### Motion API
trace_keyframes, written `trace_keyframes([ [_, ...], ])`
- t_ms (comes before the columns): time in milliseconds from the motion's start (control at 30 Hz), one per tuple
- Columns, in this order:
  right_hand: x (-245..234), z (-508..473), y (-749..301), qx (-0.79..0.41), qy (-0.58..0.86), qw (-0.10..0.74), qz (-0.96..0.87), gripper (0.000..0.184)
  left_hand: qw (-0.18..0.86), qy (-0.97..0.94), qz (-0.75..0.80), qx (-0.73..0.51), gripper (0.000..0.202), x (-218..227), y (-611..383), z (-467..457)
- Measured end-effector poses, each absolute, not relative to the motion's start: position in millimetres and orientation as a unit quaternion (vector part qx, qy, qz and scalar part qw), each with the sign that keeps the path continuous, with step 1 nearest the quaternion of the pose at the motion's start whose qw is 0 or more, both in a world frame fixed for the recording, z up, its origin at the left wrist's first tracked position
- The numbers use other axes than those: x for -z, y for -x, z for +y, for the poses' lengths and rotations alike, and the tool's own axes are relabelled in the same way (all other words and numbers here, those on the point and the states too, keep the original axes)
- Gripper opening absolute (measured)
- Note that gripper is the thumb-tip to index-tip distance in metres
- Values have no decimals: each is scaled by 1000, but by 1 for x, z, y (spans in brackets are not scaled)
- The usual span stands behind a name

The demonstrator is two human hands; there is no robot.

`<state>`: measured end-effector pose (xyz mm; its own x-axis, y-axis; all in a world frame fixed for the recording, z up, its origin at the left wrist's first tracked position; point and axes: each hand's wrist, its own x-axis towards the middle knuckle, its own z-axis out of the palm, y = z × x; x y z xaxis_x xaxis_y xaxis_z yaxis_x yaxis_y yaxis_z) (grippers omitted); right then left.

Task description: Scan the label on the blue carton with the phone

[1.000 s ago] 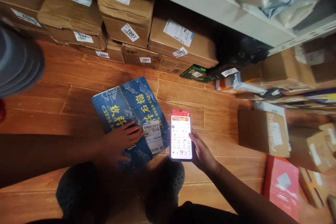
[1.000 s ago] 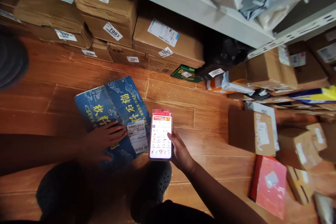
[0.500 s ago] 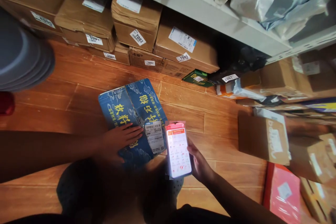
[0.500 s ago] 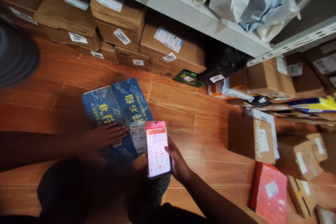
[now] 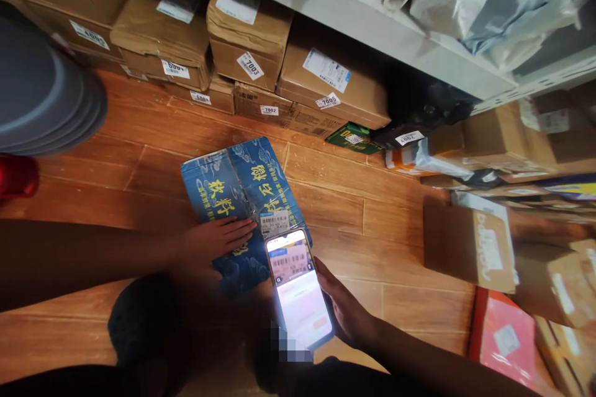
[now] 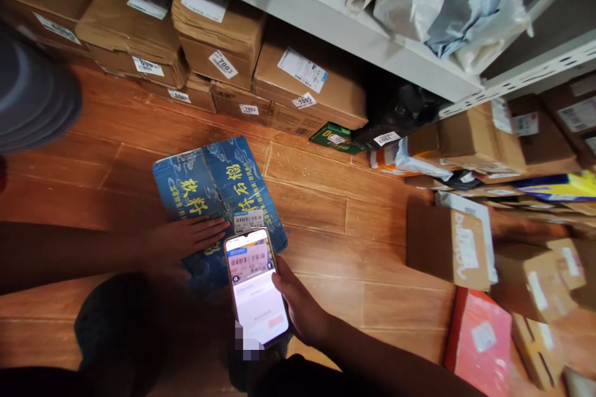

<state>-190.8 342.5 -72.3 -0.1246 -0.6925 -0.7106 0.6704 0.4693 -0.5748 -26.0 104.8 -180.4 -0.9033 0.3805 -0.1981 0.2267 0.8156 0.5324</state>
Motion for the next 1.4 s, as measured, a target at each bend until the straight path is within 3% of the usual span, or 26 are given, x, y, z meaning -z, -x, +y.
trace_keyframes([
  [767, 71, 344, 191, 507, 12, 658, 556, 54, 158, -153, 941, -257, 81, 186, 27, 107],
  [1200, 77, 345, 188, 516, -7, 662, 544, 42, 165, -146, 938, -266, 84, 185, 27, 109],
  [1300, 76, 343, 187, 521, -19, 664, 536, 40, 167, -124, 931, -301, 82, 177, 27, 111],
  [1400, 78, 343, 186, 521, -4, 664, 537, 45, 139, -60, 889, -431, 63, 156, 32, 119],
])
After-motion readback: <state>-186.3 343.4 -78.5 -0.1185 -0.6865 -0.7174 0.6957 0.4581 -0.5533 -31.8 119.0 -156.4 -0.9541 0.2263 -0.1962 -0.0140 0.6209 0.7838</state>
